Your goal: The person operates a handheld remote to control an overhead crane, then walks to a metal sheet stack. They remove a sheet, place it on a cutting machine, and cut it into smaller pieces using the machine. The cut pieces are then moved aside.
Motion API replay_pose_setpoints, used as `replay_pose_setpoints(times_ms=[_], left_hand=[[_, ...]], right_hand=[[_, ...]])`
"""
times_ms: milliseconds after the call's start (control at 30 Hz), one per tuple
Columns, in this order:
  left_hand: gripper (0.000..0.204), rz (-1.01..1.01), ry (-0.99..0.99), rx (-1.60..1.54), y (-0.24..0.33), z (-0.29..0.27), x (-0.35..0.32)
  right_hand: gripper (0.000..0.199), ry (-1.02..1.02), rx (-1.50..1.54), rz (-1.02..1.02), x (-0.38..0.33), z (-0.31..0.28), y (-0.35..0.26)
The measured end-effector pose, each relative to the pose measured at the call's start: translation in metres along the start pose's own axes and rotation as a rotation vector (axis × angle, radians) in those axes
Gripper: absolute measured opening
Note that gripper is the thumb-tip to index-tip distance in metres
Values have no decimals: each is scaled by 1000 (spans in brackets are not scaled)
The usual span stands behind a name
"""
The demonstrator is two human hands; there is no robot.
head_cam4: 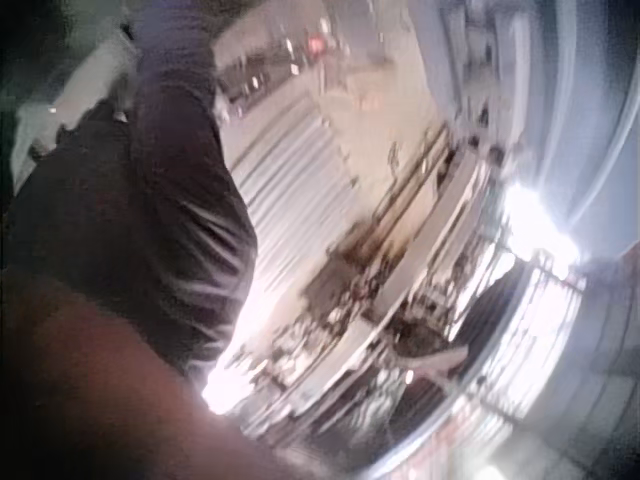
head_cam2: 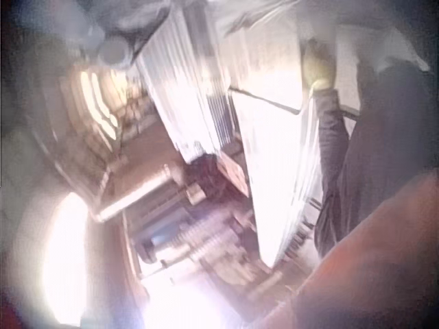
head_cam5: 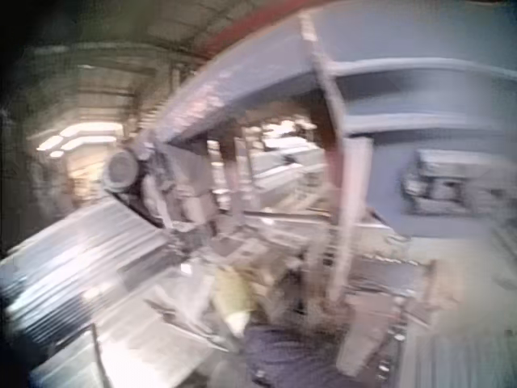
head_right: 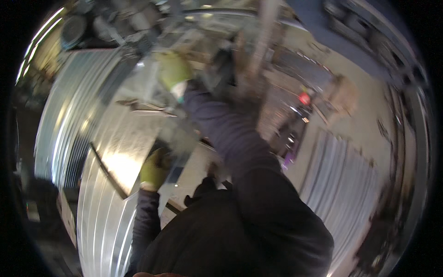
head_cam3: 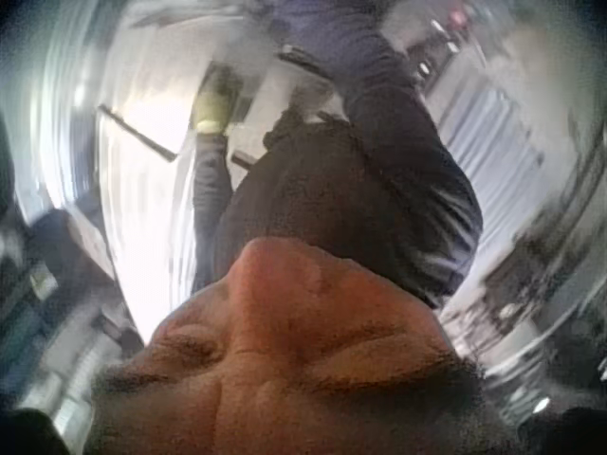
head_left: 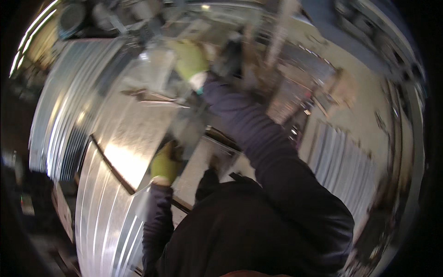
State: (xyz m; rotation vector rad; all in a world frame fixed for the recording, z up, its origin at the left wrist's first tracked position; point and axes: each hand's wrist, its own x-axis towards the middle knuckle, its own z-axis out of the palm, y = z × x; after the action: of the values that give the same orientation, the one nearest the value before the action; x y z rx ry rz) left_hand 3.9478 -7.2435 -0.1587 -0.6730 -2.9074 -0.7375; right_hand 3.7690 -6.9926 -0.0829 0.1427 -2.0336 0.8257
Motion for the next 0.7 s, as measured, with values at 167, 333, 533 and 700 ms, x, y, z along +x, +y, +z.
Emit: replay_pose_setpoints(times_ms=[167, 333, 533, 700], left_hand=[[29, -142, -198, -84, -6, 14, -48], [26, -48, -379, 364, -8, 25, -60], [25, 140, -497, 342, -13, 32, -66], [25, 218, -552, 396, -11, 32, -88]], right_hand=[[38, 201, 437, 181, -105, -110, -47], [37, 21, 972, 766, -257, -215, -45], [38, 143, 139, 1094, -505, -280, -11], [30, 315, -224, 1271, -668, -328, 40]])
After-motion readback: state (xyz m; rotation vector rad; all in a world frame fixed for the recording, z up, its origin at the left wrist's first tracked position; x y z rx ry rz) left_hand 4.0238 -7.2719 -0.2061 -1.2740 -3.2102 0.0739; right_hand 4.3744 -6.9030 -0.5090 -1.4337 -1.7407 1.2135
